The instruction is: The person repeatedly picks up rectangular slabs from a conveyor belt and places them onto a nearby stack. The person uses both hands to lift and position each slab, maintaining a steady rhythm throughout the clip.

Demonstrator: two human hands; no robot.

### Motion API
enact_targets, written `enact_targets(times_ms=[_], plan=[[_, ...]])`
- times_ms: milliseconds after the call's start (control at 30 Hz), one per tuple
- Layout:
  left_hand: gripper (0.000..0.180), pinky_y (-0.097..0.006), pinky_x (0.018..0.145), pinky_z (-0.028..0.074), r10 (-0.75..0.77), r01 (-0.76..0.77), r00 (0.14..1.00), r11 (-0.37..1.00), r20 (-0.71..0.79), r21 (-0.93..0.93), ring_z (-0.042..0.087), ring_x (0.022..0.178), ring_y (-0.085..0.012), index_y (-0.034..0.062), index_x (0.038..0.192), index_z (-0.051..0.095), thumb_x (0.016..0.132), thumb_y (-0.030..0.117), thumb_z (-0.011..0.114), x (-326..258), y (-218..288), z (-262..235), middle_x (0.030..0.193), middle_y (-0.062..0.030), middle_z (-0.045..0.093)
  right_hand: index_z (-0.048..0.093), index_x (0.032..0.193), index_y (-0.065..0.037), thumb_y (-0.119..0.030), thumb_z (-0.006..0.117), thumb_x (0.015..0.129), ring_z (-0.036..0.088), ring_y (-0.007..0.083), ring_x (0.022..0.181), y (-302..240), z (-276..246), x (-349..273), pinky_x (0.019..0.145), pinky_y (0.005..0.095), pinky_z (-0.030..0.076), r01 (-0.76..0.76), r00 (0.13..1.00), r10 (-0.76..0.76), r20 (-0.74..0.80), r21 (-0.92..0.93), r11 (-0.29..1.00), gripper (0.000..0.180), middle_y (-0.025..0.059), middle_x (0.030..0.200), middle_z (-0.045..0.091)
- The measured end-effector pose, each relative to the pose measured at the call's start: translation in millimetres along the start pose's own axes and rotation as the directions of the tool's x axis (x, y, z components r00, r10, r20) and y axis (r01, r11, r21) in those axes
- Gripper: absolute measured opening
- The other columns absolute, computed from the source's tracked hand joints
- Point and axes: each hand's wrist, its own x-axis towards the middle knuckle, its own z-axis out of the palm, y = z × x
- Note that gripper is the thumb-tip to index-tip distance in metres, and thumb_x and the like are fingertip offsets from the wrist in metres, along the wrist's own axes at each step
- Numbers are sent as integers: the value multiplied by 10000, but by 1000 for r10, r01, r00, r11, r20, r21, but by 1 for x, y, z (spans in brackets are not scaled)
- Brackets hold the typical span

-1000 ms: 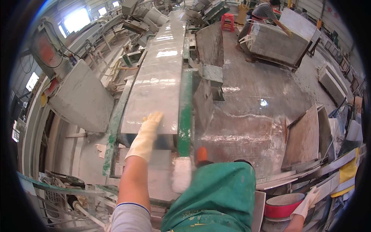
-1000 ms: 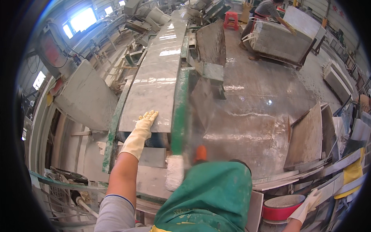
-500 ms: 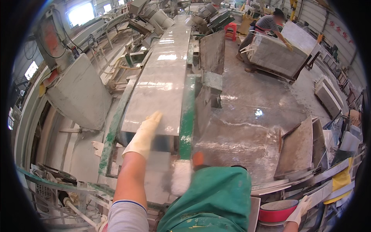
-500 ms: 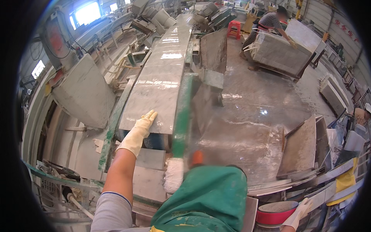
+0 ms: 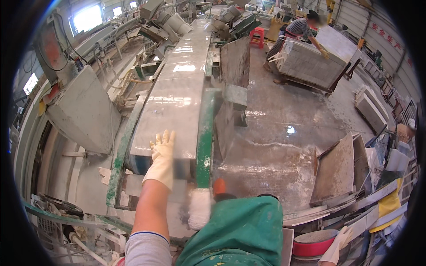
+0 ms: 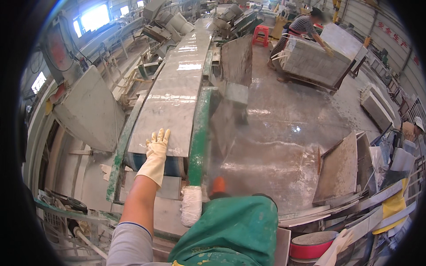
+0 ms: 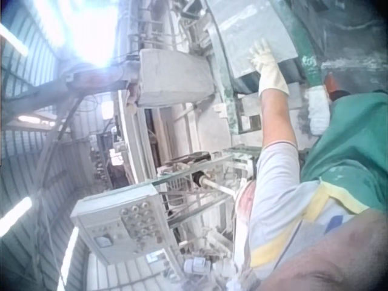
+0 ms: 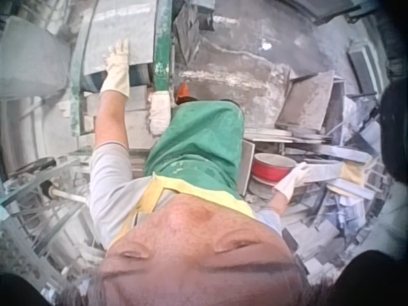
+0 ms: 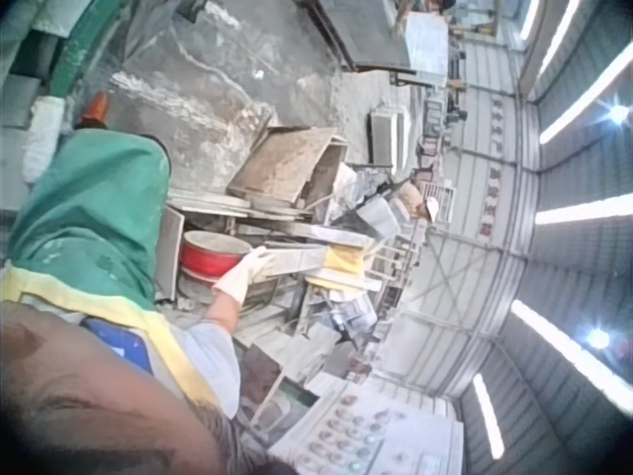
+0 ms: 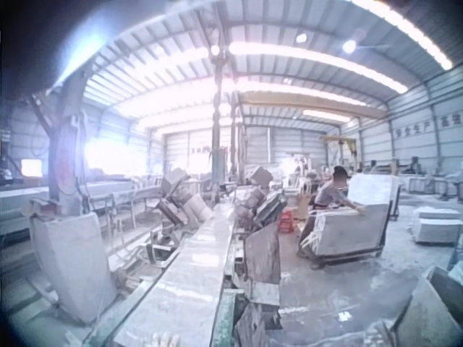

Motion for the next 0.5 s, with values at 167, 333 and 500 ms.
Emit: enact_targets(times_ms=[167, 333, 500], plan=[[729, -539, 1173, 216, 12, -12, 1000, 1000, 15, 9, 158, 1505, -293, 390, 1558, 68, 971, 42, 325, 11, -4, 4, 1652, 60, 43, 404, 1482, -185, -534, 400, 986, 424, 368, 1342, 6, 6, -1, 1051, 507, 393, 26, 1000, -26, -8, 14, 1000, 606, 171, 1492, 418], [823, -478, 1201, 193, 5, -5, 1000, 1000, 26, -1, 167, 1504, -256, 385, 1556, 79, 929, -33, 408, 11, -6, -1, 1649, 61, 62, 401, 1485, -203, -535, 400, 987, 411, 378, 1352, 11, 15, -2, 1056, 515, 384, 28, 999, -26, -25, 67, 997, 599, 176, 1500, 407], [1059, -456, 1210, 195, 20, -20, 998, 1000, 56, -10, 152, 1506, -263, 364, 1560, 55, 789, -134, 582, 14, -10, -8, 1650, 35, 65, 384, 1496, -205, -545, 388, 986, 373, 369, 1380, 17, 17, -3, 1074, 543, 354, 81, 996, -78, -34, 86, 993, 613, 148, 1520, 388]])
